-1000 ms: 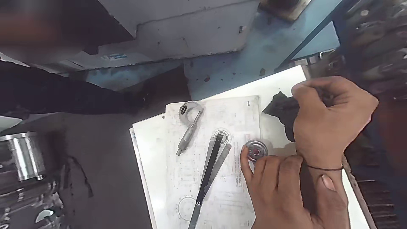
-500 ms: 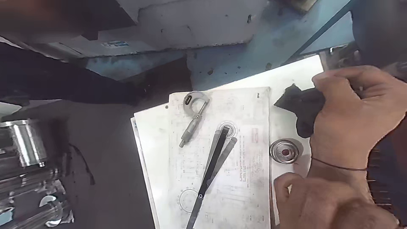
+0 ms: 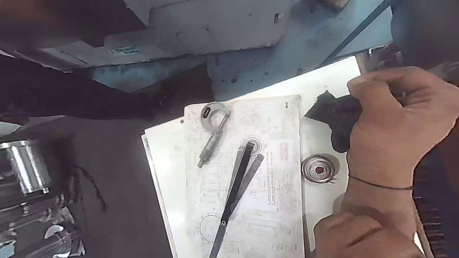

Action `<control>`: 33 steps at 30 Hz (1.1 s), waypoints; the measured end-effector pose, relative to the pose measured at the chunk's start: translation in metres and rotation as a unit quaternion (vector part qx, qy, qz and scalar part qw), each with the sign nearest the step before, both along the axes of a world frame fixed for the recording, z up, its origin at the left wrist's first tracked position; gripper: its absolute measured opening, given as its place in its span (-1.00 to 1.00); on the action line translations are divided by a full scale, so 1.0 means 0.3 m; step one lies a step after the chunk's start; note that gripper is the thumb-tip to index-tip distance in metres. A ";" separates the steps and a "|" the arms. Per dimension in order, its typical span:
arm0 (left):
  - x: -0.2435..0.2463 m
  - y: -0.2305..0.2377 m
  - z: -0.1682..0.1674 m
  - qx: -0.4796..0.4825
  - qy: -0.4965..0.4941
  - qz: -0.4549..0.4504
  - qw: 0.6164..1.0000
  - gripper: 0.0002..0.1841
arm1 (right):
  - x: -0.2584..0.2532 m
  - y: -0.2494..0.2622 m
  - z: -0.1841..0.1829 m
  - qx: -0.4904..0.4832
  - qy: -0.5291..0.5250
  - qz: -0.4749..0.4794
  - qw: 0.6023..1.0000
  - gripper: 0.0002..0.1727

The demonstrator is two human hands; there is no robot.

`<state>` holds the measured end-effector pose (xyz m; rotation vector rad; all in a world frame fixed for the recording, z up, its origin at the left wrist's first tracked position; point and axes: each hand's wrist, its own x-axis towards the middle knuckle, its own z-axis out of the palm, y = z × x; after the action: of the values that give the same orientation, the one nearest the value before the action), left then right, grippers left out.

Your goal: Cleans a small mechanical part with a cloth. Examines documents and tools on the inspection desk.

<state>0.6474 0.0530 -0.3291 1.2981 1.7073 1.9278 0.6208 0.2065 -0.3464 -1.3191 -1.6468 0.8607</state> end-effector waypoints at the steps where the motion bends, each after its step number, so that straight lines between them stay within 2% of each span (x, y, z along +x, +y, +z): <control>1: 0.002 0.001 -0.002 0.002 -0.001 0.003 1.000 -0.60 | 0.001 0.001 -0.001 0.002 0.000 0.000 1.000 -0.96; 11: -0.025 0.005 -0.018 0.005 -0.006 0.006 1.000 -0.68 | -0.011 -0.009 0.000 0.007 -0.030 0.000 1.000 -0.97; 19: -0.029 0.016 -0.026 0.007 -0.015 0.008 1.000 -0.63 | -0.014 -0.012 0.004 0.013 -0.044 -0.004 0.999 -0.96; 22: -0.048 0.006 -0.037 0.012 -0.005 -0.015 1.000 -0.67 | -0.016 -0.013 0.003 0.010 -0.049 -0.006 0.999 -0.96; 33: -0.047 0.006 -0.041 0.015 -0.011 -0.014 1.000 -0.67 | -0.021 -0.017 0.008 0.016 -0.050 -0.004 0.999 -0.95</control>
<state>0.6334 0.0549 -0.3414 1.2996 1.6460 1.9524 0.6145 0.2014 -0.3439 -1.3660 -1.7239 0.7719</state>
